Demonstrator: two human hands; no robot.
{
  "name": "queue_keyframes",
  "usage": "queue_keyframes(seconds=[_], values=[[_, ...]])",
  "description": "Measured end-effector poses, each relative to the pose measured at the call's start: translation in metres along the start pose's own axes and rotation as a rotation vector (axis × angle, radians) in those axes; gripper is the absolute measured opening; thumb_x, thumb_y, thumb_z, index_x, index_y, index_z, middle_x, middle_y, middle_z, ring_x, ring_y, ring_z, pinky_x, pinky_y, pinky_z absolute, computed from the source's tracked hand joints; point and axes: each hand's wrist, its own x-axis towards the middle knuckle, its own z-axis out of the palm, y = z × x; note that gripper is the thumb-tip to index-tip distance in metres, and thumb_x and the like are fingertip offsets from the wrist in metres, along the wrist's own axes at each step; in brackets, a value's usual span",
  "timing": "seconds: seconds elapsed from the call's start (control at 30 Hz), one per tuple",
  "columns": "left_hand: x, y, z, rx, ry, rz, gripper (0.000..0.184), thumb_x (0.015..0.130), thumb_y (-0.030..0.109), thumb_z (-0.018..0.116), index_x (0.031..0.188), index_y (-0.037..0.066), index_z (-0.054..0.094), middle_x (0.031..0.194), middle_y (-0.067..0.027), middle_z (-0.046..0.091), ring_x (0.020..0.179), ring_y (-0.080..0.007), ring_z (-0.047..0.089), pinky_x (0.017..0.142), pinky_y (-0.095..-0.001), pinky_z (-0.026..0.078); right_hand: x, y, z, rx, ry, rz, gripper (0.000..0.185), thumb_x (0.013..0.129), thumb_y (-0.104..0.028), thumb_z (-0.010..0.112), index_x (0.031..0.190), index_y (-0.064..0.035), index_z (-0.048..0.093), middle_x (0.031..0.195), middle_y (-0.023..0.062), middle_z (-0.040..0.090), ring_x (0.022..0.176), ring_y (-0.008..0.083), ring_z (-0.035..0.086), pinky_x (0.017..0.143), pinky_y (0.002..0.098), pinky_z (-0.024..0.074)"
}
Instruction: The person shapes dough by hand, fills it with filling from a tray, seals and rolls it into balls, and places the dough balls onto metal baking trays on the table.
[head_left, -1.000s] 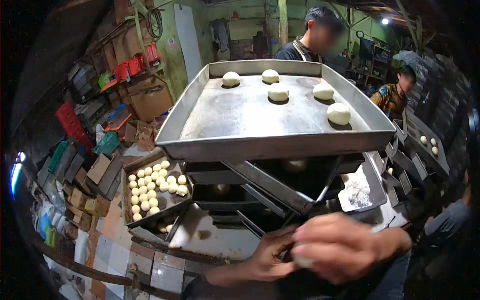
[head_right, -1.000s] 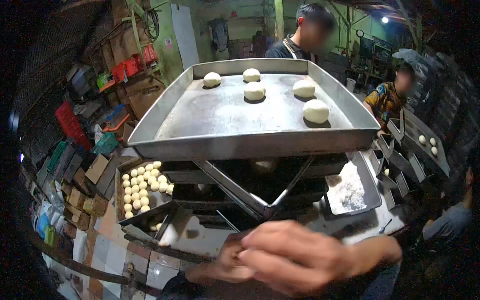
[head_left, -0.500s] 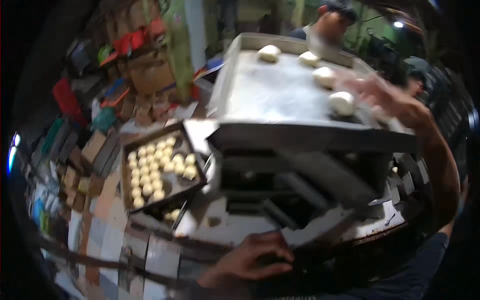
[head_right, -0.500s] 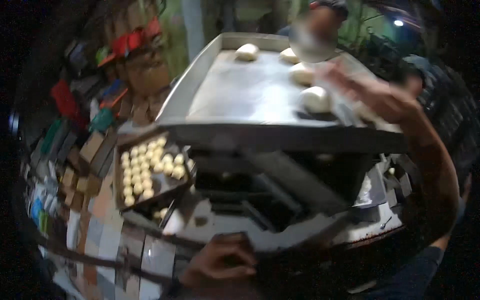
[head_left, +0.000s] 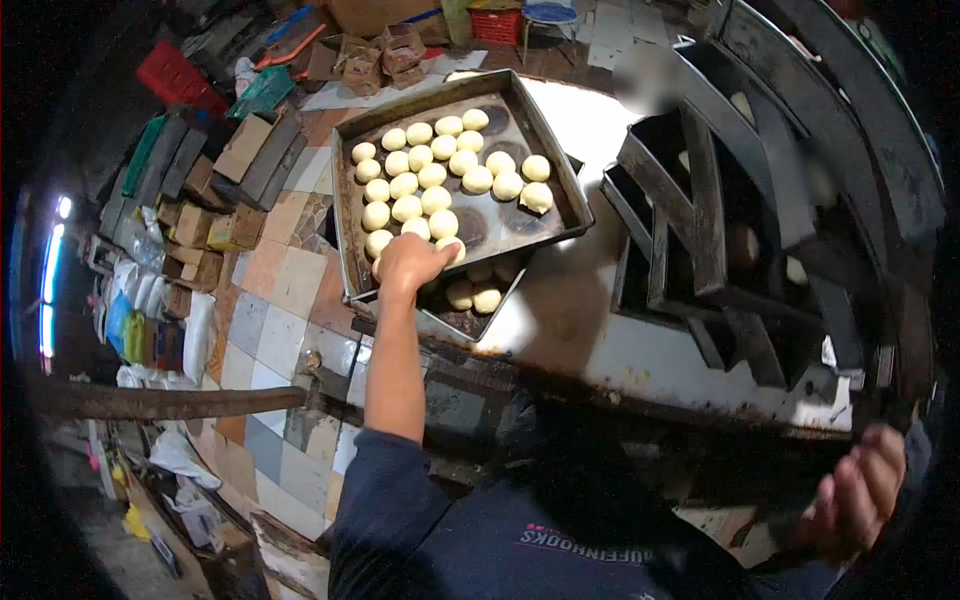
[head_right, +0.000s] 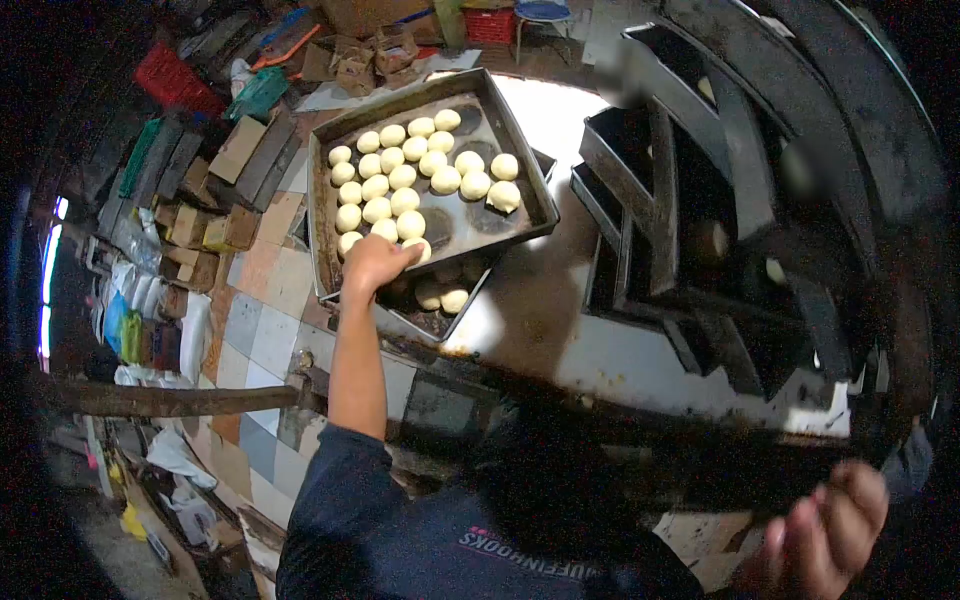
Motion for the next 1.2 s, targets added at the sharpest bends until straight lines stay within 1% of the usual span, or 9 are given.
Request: queue_keyframes(seconds=[0.1,0.3,0.5,0.6,0.7,0.83,0.93,1.07,1.2], values=[[0.019,0.002,0.015,0.073,-0.130,0.006,0.050,0.079,0.045,0.069,0.086,-0.004,0.070,0.091,-0.0278,0.068,0.086,-0.0423,0.065,0.073,-0.0508,0.050,0.060,0.002,0.018,0.092,0.078,-0.136,0.031,0.073,-0.014,0.067,0.099,0.0000,0.058,0.090,0.0163,0.055,0.074,0.0283,0.055,0.057,0.0449,0.0504],[-0.096,0.076,-0.002,-0.508,0.571,0.321,0.024,0.087,0.015,0.069,0.094,-0.003,0.055,0.090,-0.0203,0.060,0.083,-0.0391,0.059,0.076,-0.0454,0.047,0.015,-0.033,0.101,0.416,0.189,0.319,0.019,0.078,-0.018,0.068,0.093,-0.0068,0.069,0.088,0.0129,0.067,0.075,0.0296,0.064,0.073,0.0437,0.0552],[-0.249,0.205,0.060,-0.891,0.094,0.745,0.071,0.076,0.019,0.083,0.133,-0.002,0.046,0.104,-0.0176,0.064,0.088,-0.0287,0.063,0.079,-0.0373,0.052,-0.019,-0.087,0.162,1.130,0.054,1.044,0.043,0.095,-0.033,0.062,0.115,0.0040,0.064,0.097,0.0163,0.067,0.089,0.0295,0.066,0.082,0.0392,0.0524],[-0.299,0.265,0.087,-1.030,-0.229,0.983,0.094,0.075,0.024,0.084,0.148,-0.002,0.031,0.113,-0.0171,0.059,0.097,-0.0260,0.060,0.085,-0.0360,0.050,-0.077,-0.091,0.142,1.202,0.383,1.263,0.041,0.086,-0.019,0.074,0.120,0.0021,0.064,0.113,0.0204,0.067,0.107,0.0269,0.066,0.089,0.0362,0.0527],[-0.338,0.320,0.110,-1.316,-0.474,0.932,0.082,0.080,0.022,0.080,0.147,-0.001,0.037,0.116,-0.0155,0.056,0.102,-0.0221,0.057,0.090,-0.0343,0.047,-0.138,-0.078,0.104,0.589,0.461,0.844,0.048,0.077,-0.014,0.081,0.119,0.0010,0.065,0.123,0.0220,0.063,0.110,0.0295,0.065,0.092,0.0364,0.0522],[-0.394,0.378,0.123,-1.339,-0.514,0.808,0.036,0.093,0.009,0.063,0.128,0.000,0.062,0.107,-0.0107,0.057,0.098,-0.0190,0.057,0.086,-0.0305,0.048,-0.203,-0.094,0.080,0.563,0.643,0.971,0.057,0.079,-0.020,0.076,0.128,0.0020,0.058,0.132,0.0234,0.056,0.120,0.0361,0.058,0.101,0.0398,0.0462],[-0.435,0.408,0.140,-1.107,-0.229,1.130,0.024,0.092,0.006,0.062,0.114,0.001,0.071,0.110,-0.0140,0.058,0.095,-0.0220,0.059,0.083,-0.0329,0.049,-0.241,-0.092,0.074,0.465,0.844,1.130,0.035,0.093,-0.025,0.064,0.112,0.0048,0.063,0.101,0.0215,0.068,0.089,0.0305,0.068,0.079,0.0351,0.0535],[-0.427,0.455,0.173,-0.953,-0.442,1.451,0.096,0.091,0.052,0.057,0.153,-0.004,0.010,0.144,-0.0284,0.033,0.119,-0.0351,0.052,0.092,-0.0422,0.048,-0.266,-0.073,0.082,0.345,0.995,1.160,0.023,0.096,-0.020,0.059,0.092,0.0023,0.065,0.075,0.0149,0.066,0.063,0.0229,0.066,0.058,0.0319,0.0519],[-0.429,0.505,0.170,-0.993,-0.723,0.946,0.030,0.099,0.023,0.057,0.112,-0.004,0.058,0.096,-0.0109,0.066,0.092,-0.0206,0.062,0.084,-0.0350,0.049,-0.300,-0.011,0.129,0.323,0.894,1.273,0.024,0.097,-0.019,0.051,0.092,0.0009,0.064,0.074,0.0155,0.059,0.065,0.0219,0.061,0.061,0.0348,0.0483]])
